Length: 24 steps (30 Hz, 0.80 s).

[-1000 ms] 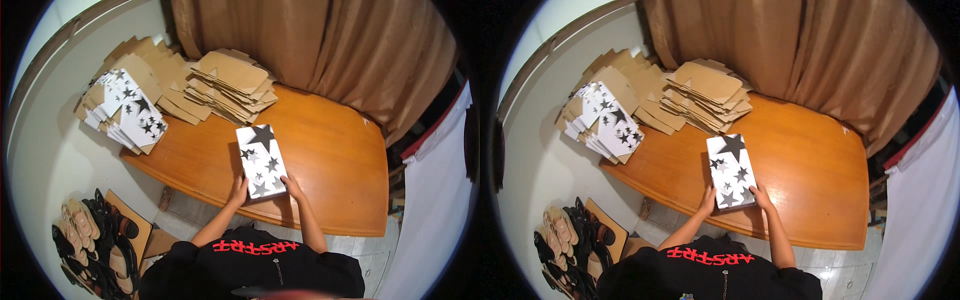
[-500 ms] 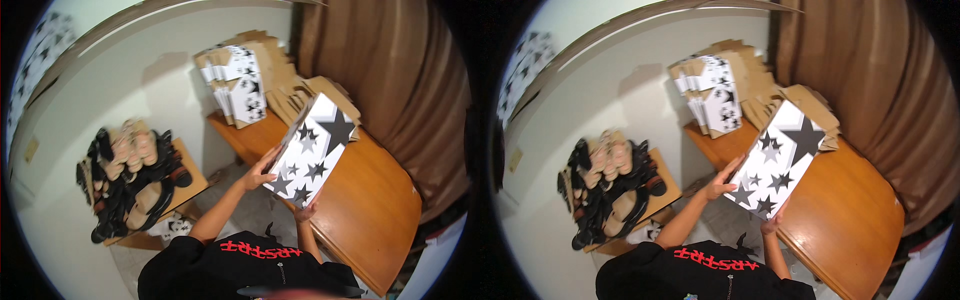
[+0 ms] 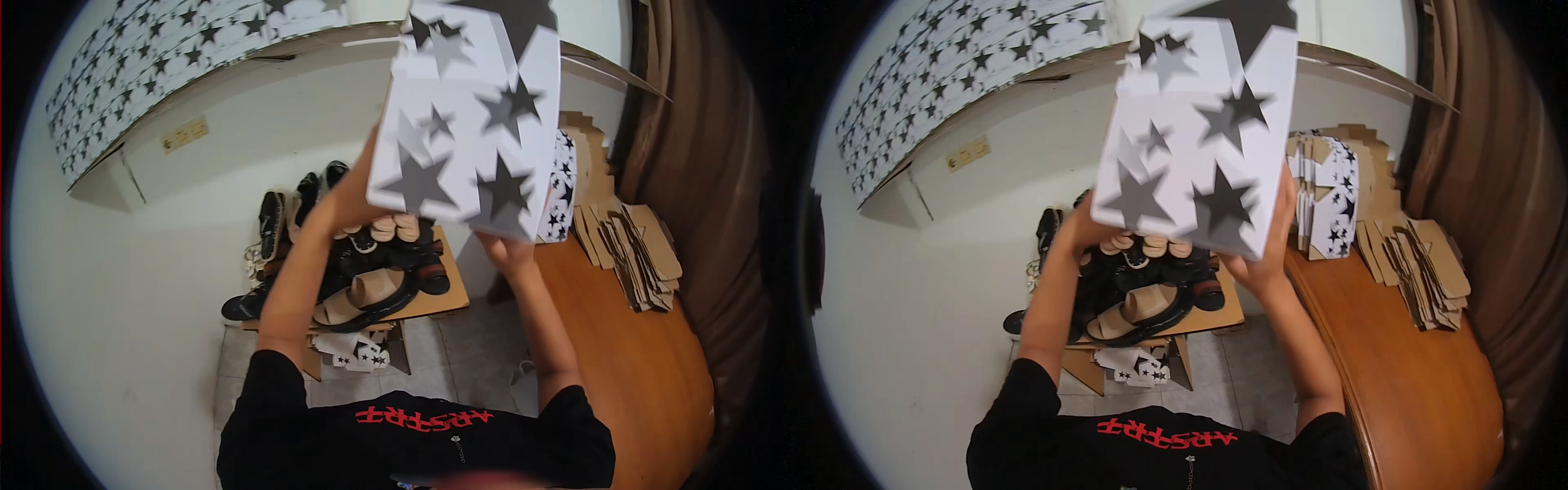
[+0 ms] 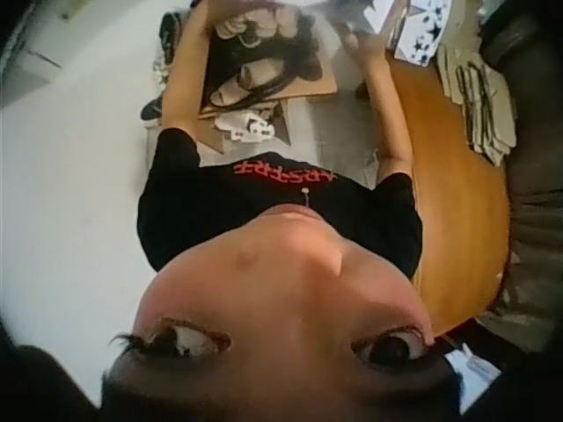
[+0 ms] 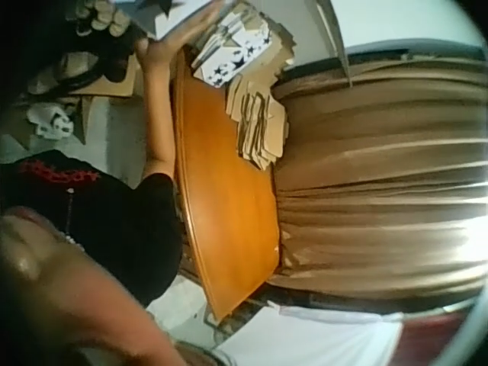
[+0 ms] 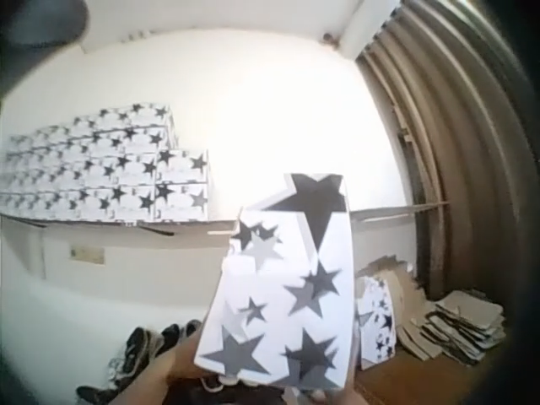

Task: Folding cardboard sheets into shoe boxes and stacking them on a shelf.

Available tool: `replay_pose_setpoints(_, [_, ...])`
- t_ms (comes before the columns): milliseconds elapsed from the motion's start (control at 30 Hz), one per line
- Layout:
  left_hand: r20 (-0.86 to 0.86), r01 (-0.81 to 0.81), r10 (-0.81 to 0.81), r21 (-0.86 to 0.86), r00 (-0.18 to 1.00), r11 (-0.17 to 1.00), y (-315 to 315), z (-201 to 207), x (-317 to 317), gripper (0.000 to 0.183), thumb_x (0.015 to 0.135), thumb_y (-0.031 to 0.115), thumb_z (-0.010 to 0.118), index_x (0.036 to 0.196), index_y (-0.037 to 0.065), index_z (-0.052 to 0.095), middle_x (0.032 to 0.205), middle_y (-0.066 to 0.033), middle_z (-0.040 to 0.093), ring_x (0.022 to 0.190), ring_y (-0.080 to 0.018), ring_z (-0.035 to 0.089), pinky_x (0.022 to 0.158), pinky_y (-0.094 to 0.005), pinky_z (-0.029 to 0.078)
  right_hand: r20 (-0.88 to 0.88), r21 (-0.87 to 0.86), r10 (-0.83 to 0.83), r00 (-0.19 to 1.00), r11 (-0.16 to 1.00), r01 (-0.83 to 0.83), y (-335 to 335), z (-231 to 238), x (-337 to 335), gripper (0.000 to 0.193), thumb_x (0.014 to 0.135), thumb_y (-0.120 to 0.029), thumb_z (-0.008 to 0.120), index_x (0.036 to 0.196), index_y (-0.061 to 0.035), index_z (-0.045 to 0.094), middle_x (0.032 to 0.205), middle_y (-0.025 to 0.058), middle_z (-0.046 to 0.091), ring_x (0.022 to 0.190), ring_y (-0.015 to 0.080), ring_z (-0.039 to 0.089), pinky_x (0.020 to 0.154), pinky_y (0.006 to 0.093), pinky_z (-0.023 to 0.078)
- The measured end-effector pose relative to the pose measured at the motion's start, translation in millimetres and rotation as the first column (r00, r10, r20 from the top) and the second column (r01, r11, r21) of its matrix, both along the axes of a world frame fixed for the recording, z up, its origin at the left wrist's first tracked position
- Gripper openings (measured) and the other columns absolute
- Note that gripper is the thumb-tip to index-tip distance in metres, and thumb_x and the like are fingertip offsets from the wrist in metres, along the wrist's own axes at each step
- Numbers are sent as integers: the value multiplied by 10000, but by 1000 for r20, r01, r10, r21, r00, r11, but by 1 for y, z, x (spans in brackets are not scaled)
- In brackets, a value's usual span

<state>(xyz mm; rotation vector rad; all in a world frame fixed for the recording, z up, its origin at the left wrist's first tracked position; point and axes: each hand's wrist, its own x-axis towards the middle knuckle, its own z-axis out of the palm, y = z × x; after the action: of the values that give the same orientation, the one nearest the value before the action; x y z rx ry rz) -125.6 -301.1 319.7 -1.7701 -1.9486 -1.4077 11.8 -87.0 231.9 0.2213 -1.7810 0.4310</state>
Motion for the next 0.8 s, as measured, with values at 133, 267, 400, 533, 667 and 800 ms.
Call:
replay_pose_setpoints(133, [-147,-82,93,81,985,993,-36,51,-37,585,651,76,779,1136,-42,475,1102,-119,579,991,-202,571,872,-322,446,-197,237,59,979,971,-11,-38,99,-44,964,687,-272,741,1388,41,157,1405,250,210,1267,403,250,1018,451,257])
replay_pose_setpoints(267, [-179,-47,116,351,977,935,-46,107,-65,410,673,120,784,972,-29,546,903,-82,641,831,-170,622,725,-277,480,-306,215,269,913,954,-208,-46,175,-97,765,733,-257,686,1359,-21,314,1330,232,375,1204,370,384,981,405,335])
replay_pose_setpoints(400, [-151,-403,512,449,846,797,-65,166,-112,453,691,286,777,941,-24,562,842,-100,623,770,-159,590,662,-253,463,-445,374,330,833,913,-162,-74,244,-118,571,787,-98,584,1298,27,362,1305,237,385,1199,380,384,1009,385,298])
replay_pose_setpoints(533, [-57,-121,188,578,980,807,-73,228,-133,390,823,170,615,1157,1,504,1101,-147,572,1004,-244,561,836,-388,466,-501,353,401,767,904,-242,-85,311,-155,581,810,-130,584,1311,39,344,1271,254,416,1190,364,401,1008,374,297])
replay_pose_setpoints(667, [-139,-101,240,629,961,771,-58,278,-130,371,834,230,637,1100,1,518,941,-112,620,812,-182,613,658,-256,498,-516,335,422,745,901,-277,-68,375,-181,585,818,-188,573,1308,41,350,1190,270,471,1123,368,452,966,366,342])
replay_pose_setpoints(800, [-243,-339,569,600,786,725,-60,303,-152,408,852,330,597,1111,29,503,915,-92,631,778,-157,612,573,-256,458,-483,322,411,773,904,-280,-59,401,-206,603,800,-201,590,1310,26,365,1151,266,511,1062,352,506,930,355,382])
